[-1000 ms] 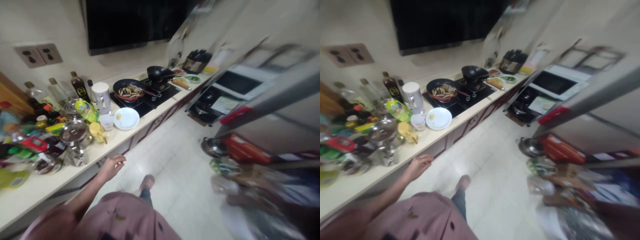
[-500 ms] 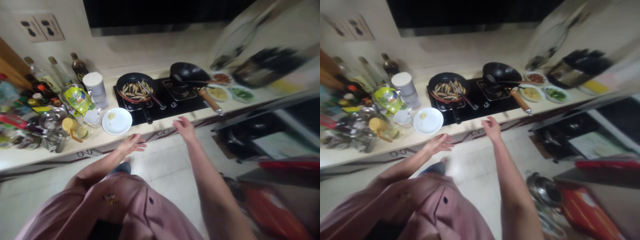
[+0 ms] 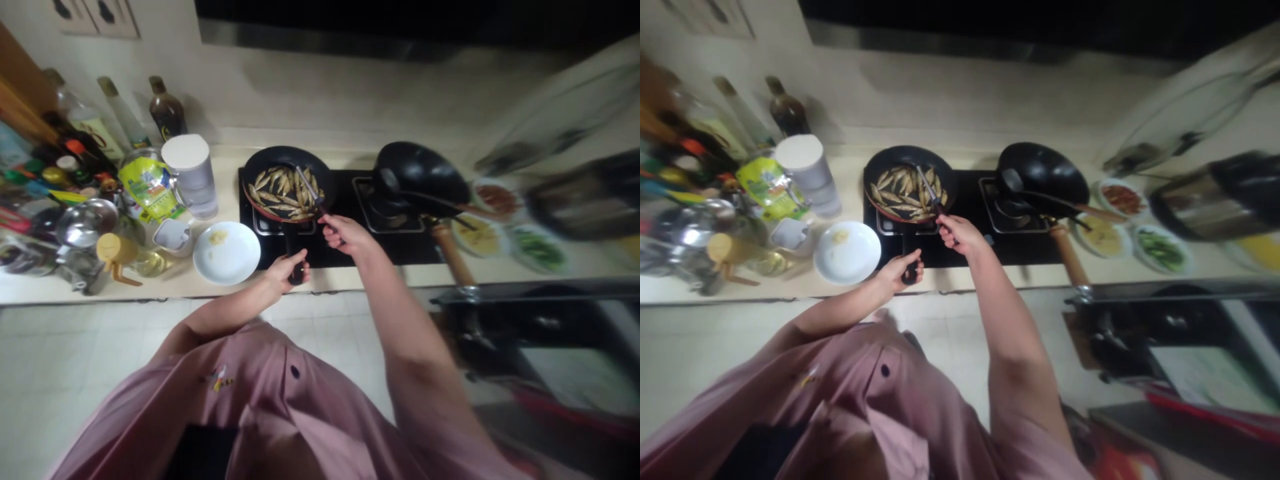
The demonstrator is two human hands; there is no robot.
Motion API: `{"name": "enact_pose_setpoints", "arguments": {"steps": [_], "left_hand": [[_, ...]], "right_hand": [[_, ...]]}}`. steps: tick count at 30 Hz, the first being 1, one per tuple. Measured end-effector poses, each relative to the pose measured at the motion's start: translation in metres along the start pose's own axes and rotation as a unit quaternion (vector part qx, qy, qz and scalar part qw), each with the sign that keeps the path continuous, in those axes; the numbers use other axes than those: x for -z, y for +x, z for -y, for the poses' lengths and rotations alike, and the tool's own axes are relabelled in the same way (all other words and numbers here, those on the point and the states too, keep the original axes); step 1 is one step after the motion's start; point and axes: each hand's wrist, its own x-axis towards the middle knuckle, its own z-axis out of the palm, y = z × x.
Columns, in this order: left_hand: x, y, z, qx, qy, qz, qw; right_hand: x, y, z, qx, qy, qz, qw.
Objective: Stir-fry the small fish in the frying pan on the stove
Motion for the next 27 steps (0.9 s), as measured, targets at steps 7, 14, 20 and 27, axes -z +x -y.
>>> {"name": "enact_pose_setpoints", "arguments": {"steps": [7,14,20,27], "left_hand": [[-0.01,-0.007,0.003,-0.033,-0.021,-0.014,0.999],[-0.012,-0.012,0.005,-0.05,-0.017,-0.022,0.998],[-0.012,-0.011,0.01,-0.072,-0.014,-0.057,0.996],[-0.013,-0.013,0.014,-0.126,0.014,-0.081,0.989]], "right_hand": [[0.07,-0.054,0.014,0.059,-0.09,-0.025,0.994],[0.119,-0.07,0.019,0.081,-0.318,-0.083,0.941],[0.089,-0.038,0.024,0.089,-0.242,-0.001,0.966],[0.094,-0.051,0.034,0.146,-0.198,0.018,0.969]]}}
